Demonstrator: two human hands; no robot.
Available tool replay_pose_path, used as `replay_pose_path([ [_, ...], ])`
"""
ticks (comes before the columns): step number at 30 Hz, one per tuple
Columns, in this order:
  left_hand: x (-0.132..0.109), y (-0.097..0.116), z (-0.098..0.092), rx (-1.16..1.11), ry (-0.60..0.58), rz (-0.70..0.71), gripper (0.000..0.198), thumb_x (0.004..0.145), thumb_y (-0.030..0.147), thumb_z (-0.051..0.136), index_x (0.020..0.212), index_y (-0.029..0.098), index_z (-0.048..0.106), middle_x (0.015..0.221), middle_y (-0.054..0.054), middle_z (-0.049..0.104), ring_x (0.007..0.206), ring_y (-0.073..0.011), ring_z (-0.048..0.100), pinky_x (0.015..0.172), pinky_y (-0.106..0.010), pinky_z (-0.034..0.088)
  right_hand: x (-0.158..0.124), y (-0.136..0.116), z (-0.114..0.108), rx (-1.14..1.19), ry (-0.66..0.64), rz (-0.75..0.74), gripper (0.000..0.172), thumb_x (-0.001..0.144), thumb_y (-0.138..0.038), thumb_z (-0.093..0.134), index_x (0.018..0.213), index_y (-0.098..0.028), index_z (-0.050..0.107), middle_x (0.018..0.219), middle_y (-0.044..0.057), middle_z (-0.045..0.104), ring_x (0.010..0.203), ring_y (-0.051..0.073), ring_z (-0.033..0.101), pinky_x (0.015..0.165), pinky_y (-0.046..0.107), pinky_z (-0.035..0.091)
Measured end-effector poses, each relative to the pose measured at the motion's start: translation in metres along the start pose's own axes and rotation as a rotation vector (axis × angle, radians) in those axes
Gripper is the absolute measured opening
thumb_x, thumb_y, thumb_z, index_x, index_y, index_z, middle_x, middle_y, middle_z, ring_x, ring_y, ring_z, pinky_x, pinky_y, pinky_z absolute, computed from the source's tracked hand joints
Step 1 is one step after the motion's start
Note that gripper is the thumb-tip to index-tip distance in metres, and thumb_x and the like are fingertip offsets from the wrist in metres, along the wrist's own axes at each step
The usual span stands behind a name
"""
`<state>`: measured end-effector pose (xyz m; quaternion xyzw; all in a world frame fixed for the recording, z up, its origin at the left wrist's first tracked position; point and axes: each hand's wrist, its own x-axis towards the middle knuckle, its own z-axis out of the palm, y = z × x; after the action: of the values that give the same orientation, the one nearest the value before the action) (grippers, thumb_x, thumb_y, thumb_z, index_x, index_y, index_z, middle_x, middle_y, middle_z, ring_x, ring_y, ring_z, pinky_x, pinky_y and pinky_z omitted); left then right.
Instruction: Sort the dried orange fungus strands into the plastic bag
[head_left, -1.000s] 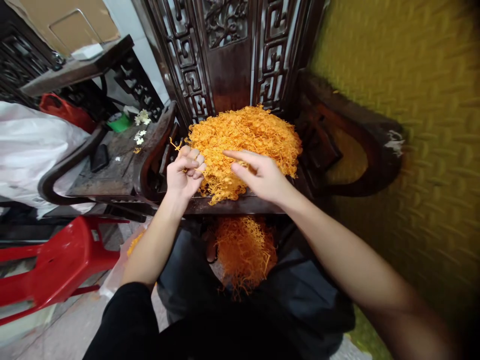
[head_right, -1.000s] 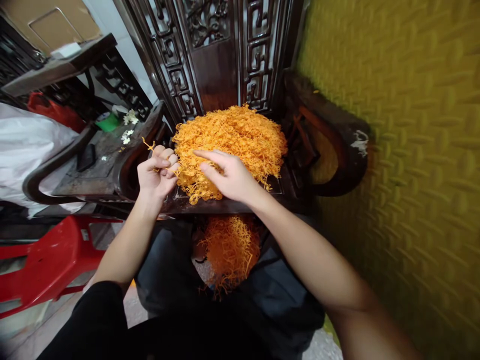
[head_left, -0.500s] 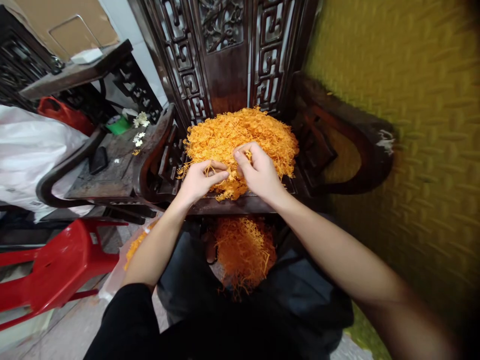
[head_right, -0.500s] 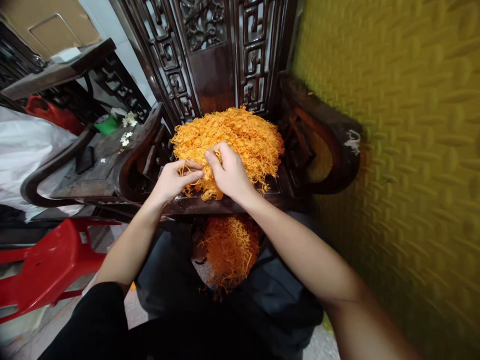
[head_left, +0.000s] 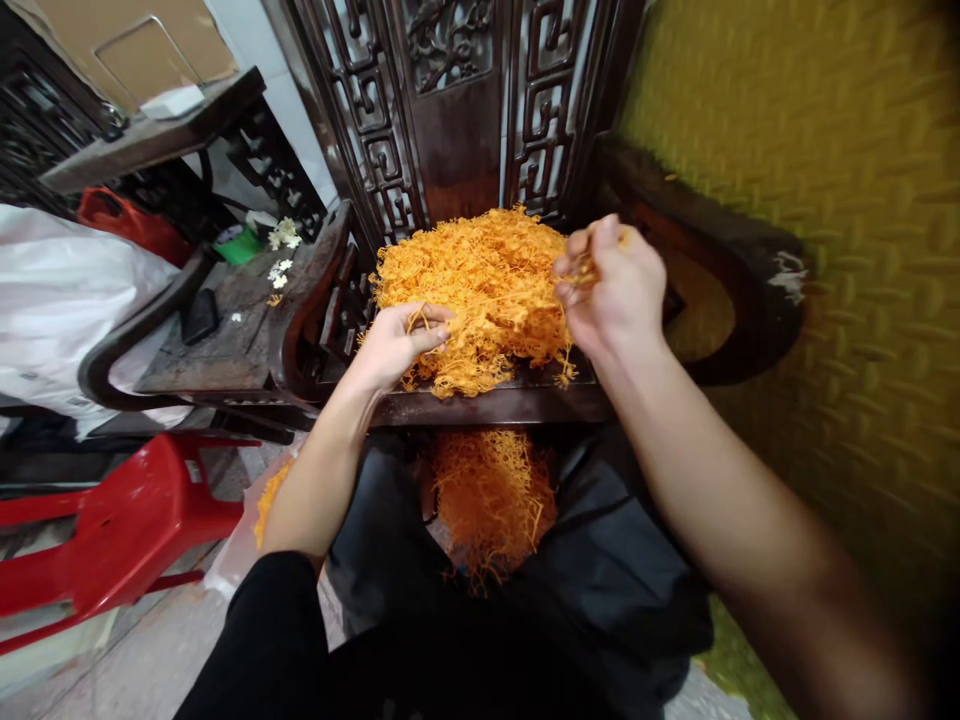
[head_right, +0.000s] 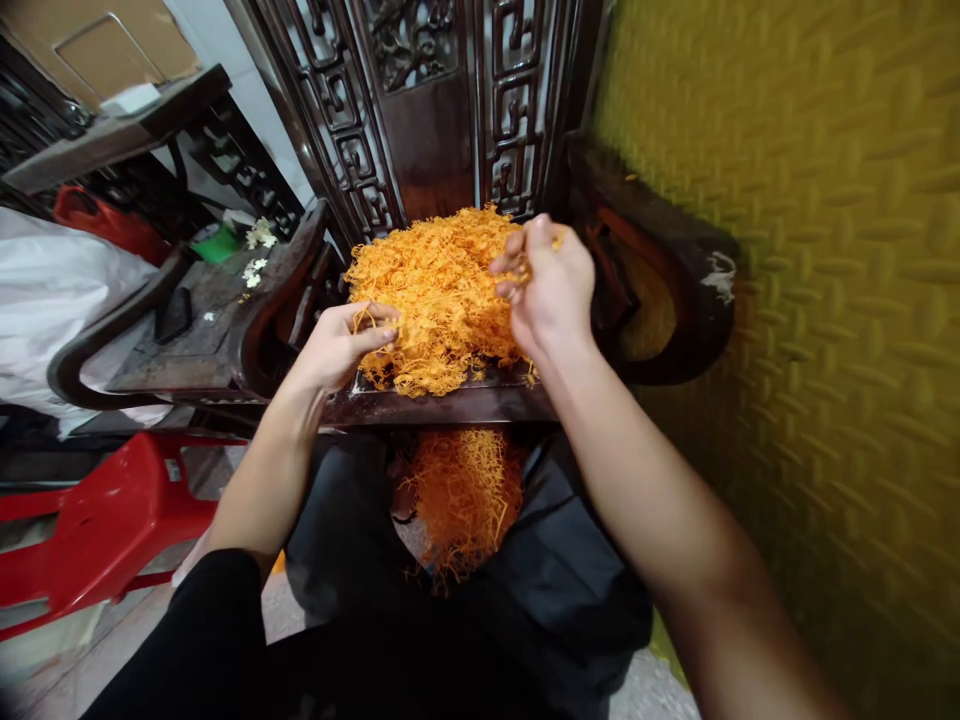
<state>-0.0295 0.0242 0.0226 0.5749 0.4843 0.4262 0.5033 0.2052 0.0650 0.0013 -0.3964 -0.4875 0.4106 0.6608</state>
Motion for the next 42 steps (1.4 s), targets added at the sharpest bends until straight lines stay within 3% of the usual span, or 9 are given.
replay_pose_path([
  [8,0.001,-0.004,0.01,0.072,0.024,0.028,0.017,0.074,0.023,0.081,0.089,0.016,0.079,0.08,-0.002,0.071,0.07,-0.013,0.057,0.069,-0.027,0.042,-0.038,-0.017,0.002,-0.582,-0.494,-0.437,0.06,0.085,-0.066,0.075,0.129,-0.024,0.076,0.118,0.01,0.079,0.103,0.03,0.073,0.094,0.044,0.053],
  [14,0.003,-0.006,0.012,0.142,0.007,0.101,0.011,0.076,0.021,0.077,0.085,0.015,0.078,0.081,-0.003,0.073,0.072,-0.0147,0.058,0.073,-0.028,0.043,-0.035,-0.013,0.0,-0.858,-0.645,-0.629,0.04,0.099,-0.057,0.062,0.121,-0.031,0.08,0.084,0.003,0.075,0.071,0.019,0.063,0.062,0.032,0.038],
  [18,0.001,-0.004,0.015,0.191,-0.002,0.119,0.009,0.08,0.019,0.074,0.087,0.016,0.077,0.085,-0.004,0.073,0.08,-0.0187,0.062,0.081,-0.031,0.048,-0.043,-0.016,0.008,-0.884,-0.607,-0.654,0.036,0.104,-0.046,0.053,0.092,-0.024,0.08,0.074,0.004,0.069,0.065,0.016,0.056,0.058,0.032,0.031],
  [22,0.006,-0.004,0.012,0.41,0.167,0.268,0.011,0.081,0.011,0.069,0.084,0.019,0.077,0.091,-0.006,0.073,0.093,-0.0234,0.063,0.093,-0.036,0.047,-0.073,-0.023,0.019,-0.652,-0.515,-0.701,0.034,0.104,-0.035,0.047,0.085,-0.021,0.072,0.073,0.005,0.067,0.065,0.017,0.057,0.061,0.033,0.04],
  [27,0.023,-0.013,-0.003,0.178,0.4,0.205,0.008,0.076,0.011,0.071,0.078,0.019,0.072,0.08,-0.004,0.066,0.082,-0.0195,0.06,0.075,-0.029,0.049,-0.1,-0.026,0.032,-0.327,-0.669,-0.525,0.022,0.101,-0.031,0.048,0.085,-0.025,0.061,0.087,0.007,0.071,0.083,0.019,0.067,0.076,0.035,0.054],
  [31,0.024,-0.014,-0.003,-0.334,0.182,-0.086,0.017,0.067,0.014,0.077,0.08,0.015,0.066,0.073,-0.001,0.061,0.062,-0.0101,0.054,0.053,-0.021,0.036,-0.087,-0.012,0.032,-0.284,-0.627,-0.213,0.017,0.102,-0.03,0.054,0.087,-0.022,0.059,0.114,0.011,0.074,0.108,0.022,0.071,0.099,0.043,0.053],
  [34,0.02,-0.01,-0.001,-0.459,0.136,-0.145,0.02,0.062,0.011,0.076,0.079,0.013,0.065,0.071,0.0,0.061,0.058,-0.0081,0.054,0.049,-0.019,0.033,-0.077,-0.006,0.026,-0.289,-0.705,-0.013,0.014,0.104,-0.032,0.053,0.105,-0.02,0.062,0.084,0.004,0.075,0.08,0.02,0.074,0.087,0.04,0.057],
  [36,0.018,-0.008,-0.001,-0.475,0.128,-0.135,0.018,0.066,0.014,0.077,0.08,0.013,0.066,0.07,0.0,0.06,0.058,-0.0076,0.054,0.048,-0.019,0.032,-0.073,-0.004,0.023,-0.321,-0.647,0.006,0.024,0.105,-0.034,0.05,0.119,-0.019,0.064,0.078,0.002,0.074,0.073,0.02,0.072,0.08,0.039,0.057],
  [42,0.011,-0.011,0.016,-0.433,0.058,-0.098,0.033,0.075,0.037,0.088,0.075,0.015,0.064,0.068,0.001,0.057,0.057,-0.0068,0.049,0.049,-0.021,0.031,-0.063,0.006,0.027,-0.391,-0.317,-0.014,0.044,0.088,-0.053,0.076,0.114,-0.018,0.073,0.12,0.012,0.078,0.114,0.03,0.071,0.104,0.05,0.053],
])
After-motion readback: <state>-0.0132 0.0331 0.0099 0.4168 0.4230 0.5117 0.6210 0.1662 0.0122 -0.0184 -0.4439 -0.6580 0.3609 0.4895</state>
